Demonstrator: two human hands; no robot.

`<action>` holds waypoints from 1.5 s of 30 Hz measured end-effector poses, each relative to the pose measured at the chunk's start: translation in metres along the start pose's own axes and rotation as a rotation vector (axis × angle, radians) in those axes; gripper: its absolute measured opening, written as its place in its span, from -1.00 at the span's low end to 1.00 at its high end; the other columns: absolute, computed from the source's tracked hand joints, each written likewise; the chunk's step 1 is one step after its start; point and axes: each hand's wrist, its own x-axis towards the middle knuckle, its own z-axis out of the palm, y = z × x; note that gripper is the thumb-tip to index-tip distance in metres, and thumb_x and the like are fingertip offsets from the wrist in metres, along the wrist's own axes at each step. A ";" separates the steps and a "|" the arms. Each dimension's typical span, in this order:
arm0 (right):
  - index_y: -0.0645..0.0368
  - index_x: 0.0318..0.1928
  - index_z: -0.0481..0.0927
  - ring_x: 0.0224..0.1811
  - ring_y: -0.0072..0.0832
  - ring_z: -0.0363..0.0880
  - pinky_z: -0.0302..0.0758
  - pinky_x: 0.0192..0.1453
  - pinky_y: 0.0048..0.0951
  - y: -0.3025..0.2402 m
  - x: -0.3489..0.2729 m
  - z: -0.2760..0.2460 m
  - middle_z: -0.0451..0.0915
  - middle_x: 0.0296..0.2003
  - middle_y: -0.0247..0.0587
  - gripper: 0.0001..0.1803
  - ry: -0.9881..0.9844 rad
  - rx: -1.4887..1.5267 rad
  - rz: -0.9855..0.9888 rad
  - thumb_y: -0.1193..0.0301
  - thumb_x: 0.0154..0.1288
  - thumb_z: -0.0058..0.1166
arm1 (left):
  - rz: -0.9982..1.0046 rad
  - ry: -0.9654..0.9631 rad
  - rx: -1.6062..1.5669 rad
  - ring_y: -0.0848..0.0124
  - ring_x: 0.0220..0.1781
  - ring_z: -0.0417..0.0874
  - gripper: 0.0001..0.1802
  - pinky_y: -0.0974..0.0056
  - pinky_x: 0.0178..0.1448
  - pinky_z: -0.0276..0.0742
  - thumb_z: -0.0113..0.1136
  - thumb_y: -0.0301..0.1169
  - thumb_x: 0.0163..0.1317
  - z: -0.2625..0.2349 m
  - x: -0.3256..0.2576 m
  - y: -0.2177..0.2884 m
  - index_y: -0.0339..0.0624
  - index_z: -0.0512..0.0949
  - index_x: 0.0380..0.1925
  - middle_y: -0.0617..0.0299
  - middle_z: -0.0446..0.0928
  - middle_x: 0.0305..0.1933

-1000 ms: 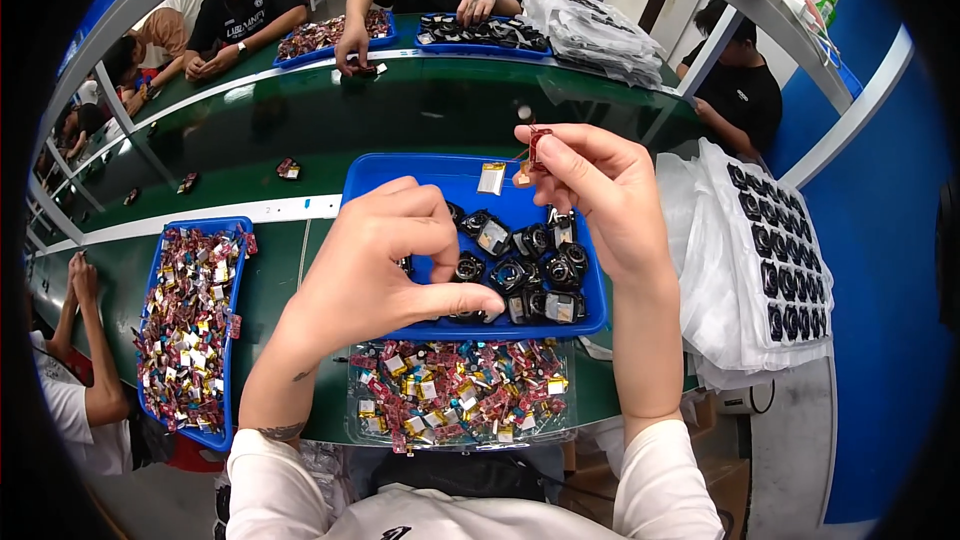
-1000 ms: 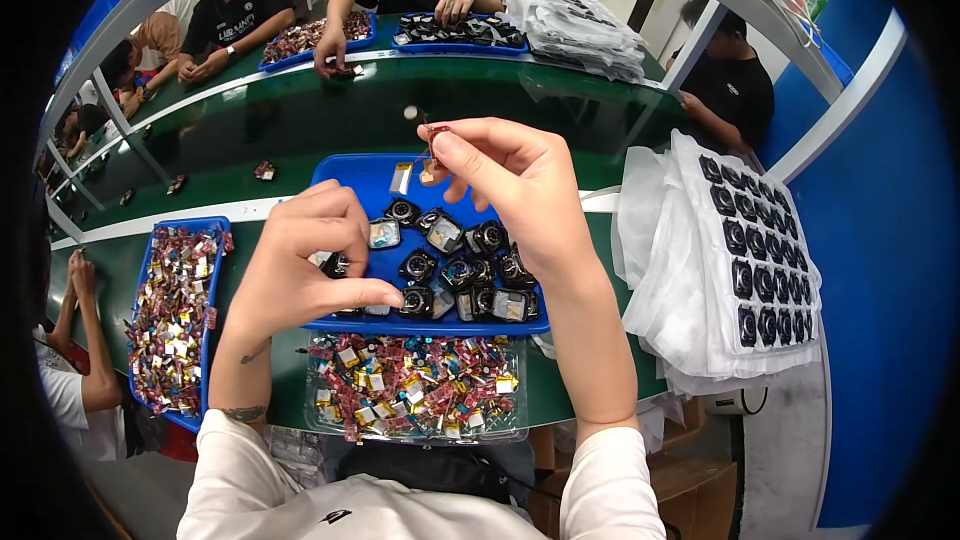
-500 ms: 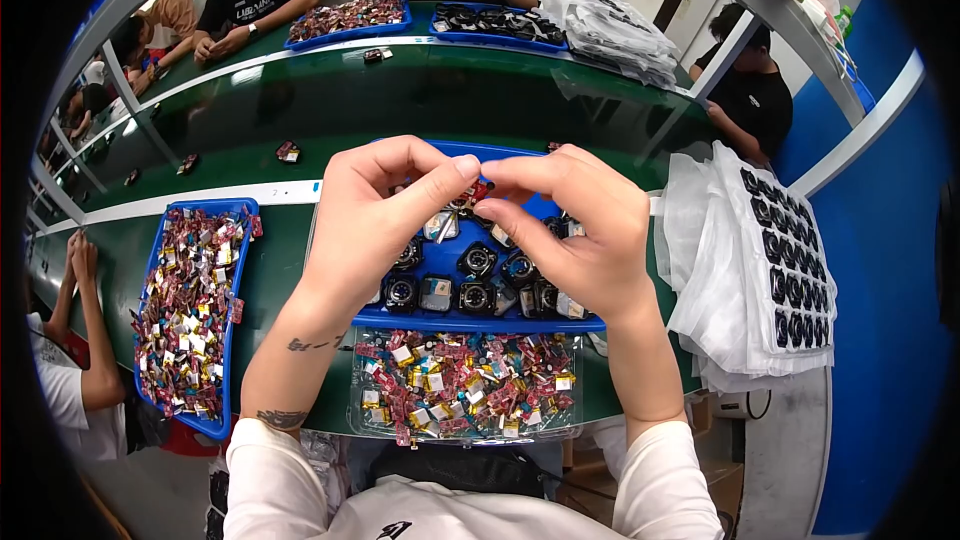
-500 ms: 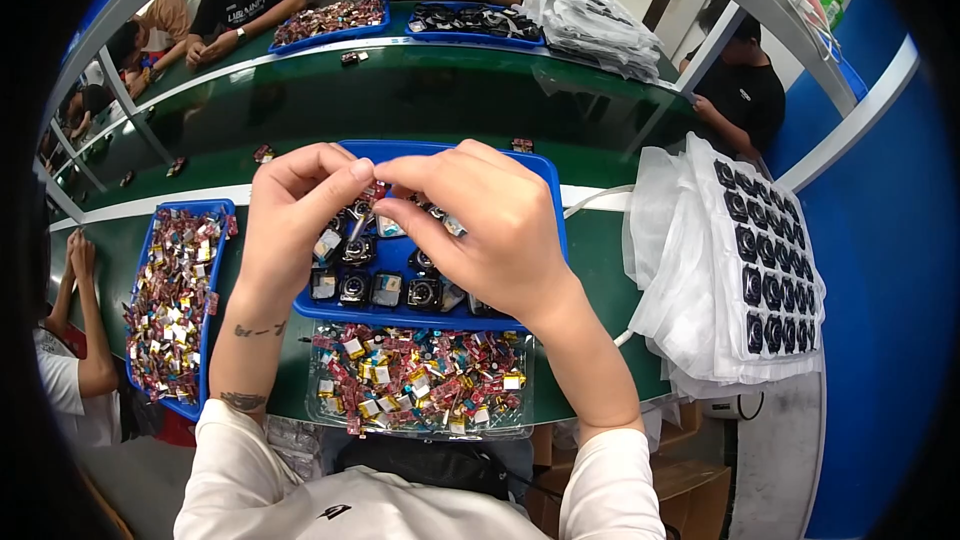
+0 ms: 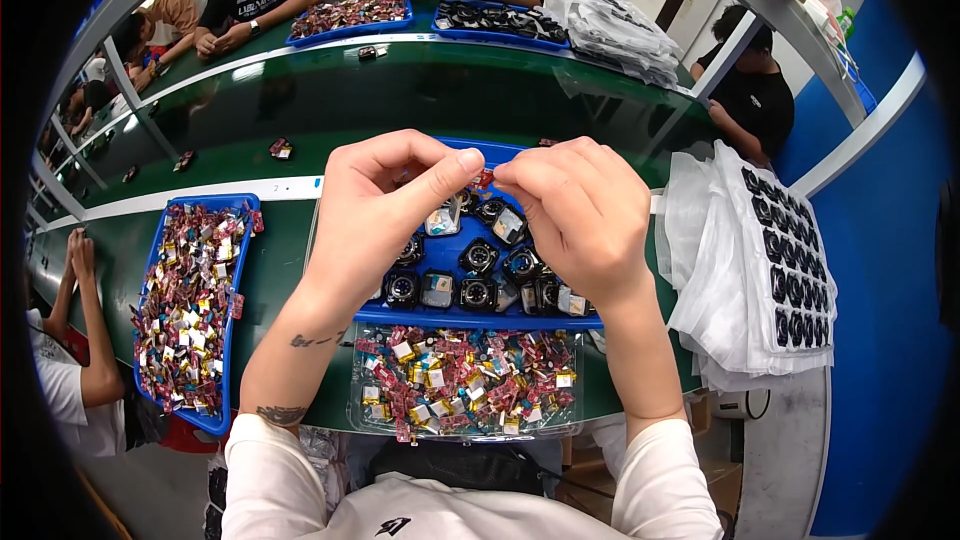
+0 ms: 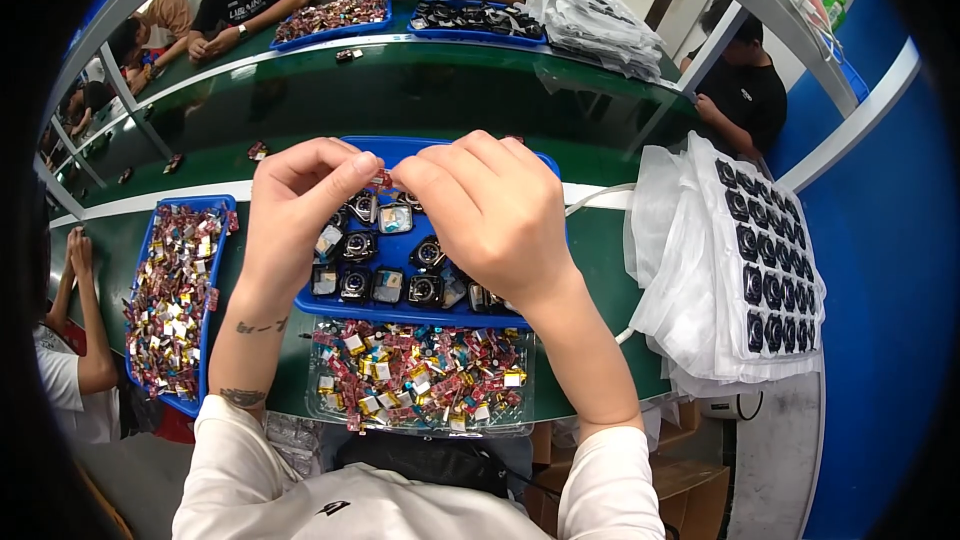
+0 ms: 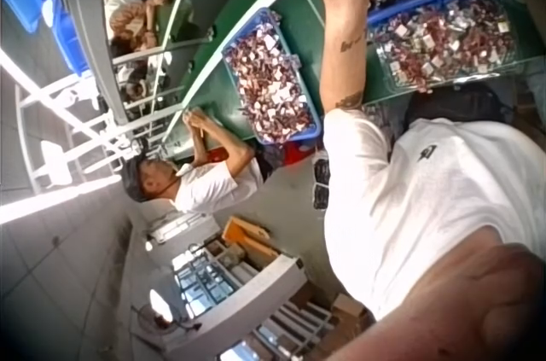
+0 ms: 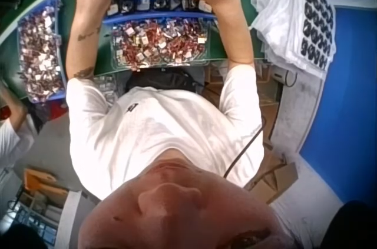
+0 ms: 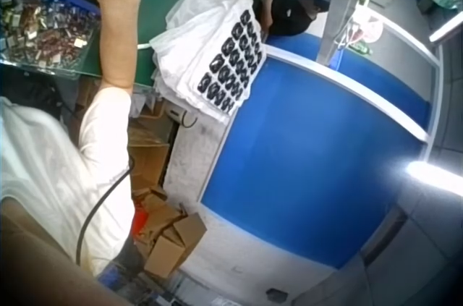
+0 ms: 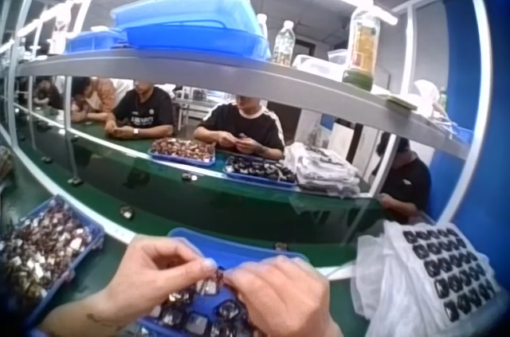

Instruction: Manually assembling small electronic parts and checking components on a factory assembly line.

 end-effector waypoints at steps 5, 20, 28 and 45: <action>0.15 -0.34 0.52 -0.38 -0.39 0.53 0.39 -0.37 -0.41 -0.004 -0.001 0.002 0.53 -0.44 -0.29 -0.87 -0.074 -0.187 -0.025 0.46 0.03 0.13 | 0.009 0.002 0.064 0.70 -0.45 0.46 -0.86 0.56 -0.40 0.31 0.30 -0.43 0.19 -0.001 0.001 -0.004 -0.30 0.65 -0.41 0.34 0.60 -0.48; 0.27 -0.19 0.44 -0.39 -0.45 0.49 0.41 -0.26 -0.43 -0.005 -0.001 -0.018 0.53 -0.41 -0.19 -0.87 -0.355 0.760 0.706 0.46 0.34 -0.03 | -0.020 -0.332 0.133 0.51 -0.19 0.56 -0.82 0.40 -0.06 0.45 0.17 -0.58 0.20 -0.013 0.003 0.007 -0.40 0.63 -0.21 0.15 0.59 -0.27; 0.26 -0.41 0.61 -0.52 -0.59 0.40 0.28 -0.48 -0.57 -0.021 0.010 -0.020 0.55 -0.49 -0.29 -0.88 -0.124 0.601 0.730 0.45 0.17 0.20 | 0.153 -0.262 0.159 0.49 -0.11 0.55 -0.68 0.42 -0.04 0.45 0.27 -0.59 0.07 -0.016 0.005 0.008 -0.37 0.63 -0.12 0.16 0.59 -0.16; 0.25 -0.29 0.71 -0.49 -0.78 0.47 0.37 -0.44 -0.71 -0.020 0.003 -0.022 0.67 -0.43 -0.34 -0.87 -0.161 0.828 0.962 0.48 0.13 0.29 | -0.043 -0.291 0.130 0.61 -0.35 0.46 -0.90 0.48 -0.25 0.36 0.27 -0.51 0.18 -0.019 0.002 0.010 -0.35 0.59 -0.40 0.31 0.53 -0.40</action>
